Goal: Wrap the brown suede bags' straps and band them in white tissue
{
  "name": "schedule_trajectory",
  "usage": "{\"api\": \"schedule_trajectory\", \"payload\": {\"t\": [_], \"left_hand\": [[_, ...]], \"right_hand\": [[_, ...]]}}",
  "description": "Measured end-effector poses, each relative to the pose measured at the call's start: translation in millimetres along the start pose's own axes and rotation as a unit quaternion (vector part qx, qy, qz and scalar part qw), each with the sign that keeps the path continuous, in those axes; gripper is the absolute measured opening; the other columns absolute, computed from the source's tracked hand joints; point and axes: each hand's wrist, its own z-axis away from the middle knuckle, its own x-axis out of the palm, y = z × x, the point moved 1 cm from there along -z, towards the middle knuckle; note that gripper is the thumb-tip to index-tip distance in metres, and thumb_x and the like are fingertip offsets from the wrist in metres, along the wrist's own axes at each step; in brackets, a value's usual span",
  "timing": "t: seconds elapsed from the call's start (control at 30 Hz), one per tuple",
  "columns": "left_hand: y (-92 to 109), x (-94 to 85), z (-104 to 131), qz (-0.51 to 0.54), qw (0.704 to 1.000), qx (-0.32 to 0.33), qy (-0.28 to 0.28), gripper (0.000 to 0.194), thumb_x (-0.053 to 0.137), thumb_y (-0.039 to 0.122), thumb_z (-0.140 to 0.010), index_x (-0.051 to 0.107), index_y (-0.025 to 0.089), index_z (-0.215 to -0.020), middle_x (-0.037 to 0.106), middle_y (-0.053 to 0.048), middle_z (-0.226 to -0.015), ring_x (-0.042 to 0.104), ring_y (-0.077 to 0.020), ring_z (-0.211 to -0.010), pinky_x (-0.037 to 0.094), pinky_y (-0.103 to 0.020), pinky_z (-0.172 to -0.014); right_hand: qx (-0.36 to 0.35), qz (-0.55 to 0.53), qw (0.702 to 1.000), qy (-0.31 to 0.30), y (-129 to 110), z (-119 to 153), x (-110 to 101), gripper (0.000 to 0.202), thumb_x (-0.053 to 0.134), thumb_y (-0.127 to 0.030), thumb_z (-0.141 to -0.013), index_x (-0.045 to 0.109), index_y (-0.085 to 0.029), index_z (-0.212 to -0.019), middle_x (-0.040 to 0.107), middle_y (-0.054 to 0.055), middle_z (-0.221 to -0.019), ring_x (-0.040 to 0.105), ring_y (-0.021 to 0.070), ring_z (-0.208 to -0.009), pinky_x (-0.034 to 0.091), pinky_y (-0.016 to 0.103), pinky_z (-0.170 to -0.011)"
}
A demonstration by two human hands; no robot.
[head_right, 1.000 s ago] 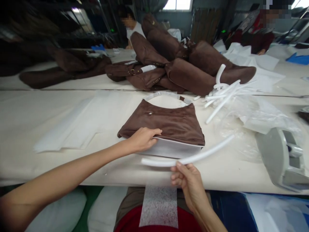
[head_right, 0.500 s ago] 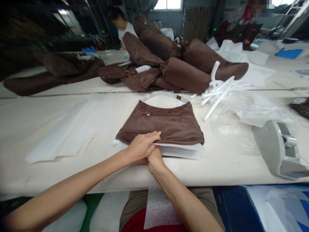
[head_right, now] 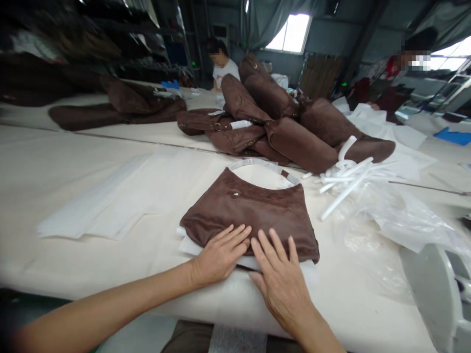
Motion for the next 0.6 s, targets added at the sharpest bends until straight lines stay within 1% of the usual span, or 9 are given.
{"api": "schedule_trajectory", "payload": {"t": [0.1, 0.17, 0.23, 0.3, 0.37, 0.43, 0.47, 0.53, 0.6], "left_hand": [[-2, -21.9, -11, 0.054, 0.996, 0.008, -0.068, 0.047, 0.053, 0.051, -0.093, 0.067, 0.011, -0.114, 0.064, -0.02, -0.132, 0.06, -0.0327, -0.122, 0.048, -0.047, -0.103], [-9, -27.7, -17, 0.089, 0.992, 0.008, -0.084, 0.041, 0.046, 0.047, -0.098, 0.069, 0.015, -0.108, 0.07, -0.014, -0.121, 0.066, -0.0272, -0.114, 0.049, -0.042, -0.101], [-17, -23.4, -21, 0.09, 0.994, 0.013, -0.062, 0.038, 0.044, 0.043, -0.1, 0.066, 0.019, -0.12, 0.066, -0.01, -0.132, 0.059, -0.0272, -0.125, 0.04, -0.047, -0.111], [-24, -12.8, -19, 0.062, 0.997, 0.011, -0.032, 0.048, 0.047, 0.047, -0.099, 0.052, 0.023, -0.14, 0.048, -0.008, -0.152, 0.039, -0.032, -0.143, 0.024, -0.057, -0.118], [-27, -2.0, -15, 0.035, 0.999, 0.008, -0.034, 0.058, 0.052, 0.047, -0.097, 0.039, 0.027, -0.15, 0.034, -0.006, -0.161, 0.025, -0.0333, -0.149, 0.014, -0.061, -0.12], [-27, 4.2, -12, 0.02, 0.999, 0.001, -0.049, 0.064, 0.057, 0.042, -0.095, 0.033, 0.029, -0.153, 0.029, -0.004, -0.163, 0.021, -0.0322, -0.15, 0.011, -0.061, -0.121], [-27, 5.1, -11, 0.015, 0.998, 0.0, -0.055, 0.067, 0.06, 0.04, -0.093, 0.032, 0.029, -0.153, 0.028, -0.004, -0.163, 0.02, -0.0322, -0.151, 0.01, -0.061, -0.121], [-25, 4.3, -11, 0.009, 0.998, 0.0, -0.057, 0.07, 0.063, 0.038, -0.091, 0.032, 0.03, -0.154, 0.027, -0.003, -0.164, 0.02, -0.0327, -0.151, 0.008, -0.062, -0.121], [-25, 2.5, -11, 0.008, 0.999, -0.001, -0.053, 0.071, 0.063, 0.039, -0.091, 0.032, 0.031, -0.154, 0.026, -0.002, -0.164, 0.02, -0.0325, -0.151, 0.008, -0.062, -0.121]], "right_hand": [[-0.074, 0.088, 0.991, -0.061, 9, 15, 31, 0.06, 0.057, -0.037, -0.093, 0.044, -0.019, -0.149, 0.042, 0.012, -0.156, 0.033, 0.0329, -0.145, 0.003, 0.059, -0.121], [-0.086, 0.105, 0.989, -0.057, 10, 23, 44, 0.065, 0.06, -0.044, -0.091, 0.044, -0.019, -0.149, 0.039, 0.012, -0.157, 0.031, 0.0344, -0.146, -0.003, 0.06, -0.12], [-0.099, 0.098, 0.989, -0.04, 11, 25, 45, 0.068, 0.061, -0.048, -0.089, 0.047, -0.017, -0.148, 0.042, 0.014, -0.155, 0.035, 0.0356, -0.143, -0.004, 0.059, -0.12], [-0.115, 0.05, 0.991, -0.047, 17, 20, 35, 0.07, 0.062, -0.052, -0.087, 0.05, -0.016, -0.146, 0.05, 0.015, -0.149, 0.044, 0.0362, -0.138, 0.01, 0.059, -0.121], [-0.104, -0.054, 0.987, -0.106, 28, 7, 17, 0.06, 0.061, -0.053, -0.089, 0.058, -0.021, -0.14, 0.058, 0.012, -0.142, 0.054, 0.0334, -0.131, 0.032, 0.052, -0.116], [-0.005, -0.188, 0.969, -0.16, 47, -18, 1, 0.041, 0.056, -0.049, -0.094, 0.068, -0.027, -0.127, 0.066, 0.008, -0.133, 0.062, 0.0276, -0.123, 0.048, 0.041, -0.105], [0.079, -0.25, 0.952, -0.16, 59, -34, -4, 0.035, 0.053, -0.046, -0.096, 0.072, -0.028, -0.12, 0.069, 0.007, -0.128, 0.065, 0.0249, -0.118, 0.051, 0.037, -0.101], [0.239, -0.34, 0.905, -0.094, 90, -74, -5, 0.036, 0.056, -0.047, -0.094, 0.073, -0.024, -0.116, 0.071, 0.008, -0.123, 0.067, 0.0252, -0.114, 0.053, 0.036, -0.098], [0.311, -0.385, 0.868, -0.031, 121, -117, 9, 0.036, 0.064, -0.046, -0.087, 0.074, -0.019, -0.109, 0.075, 0.009, -0.112, 0.069, 0.0273, -0.106, 0.054, 0.04, -0.095]]}}
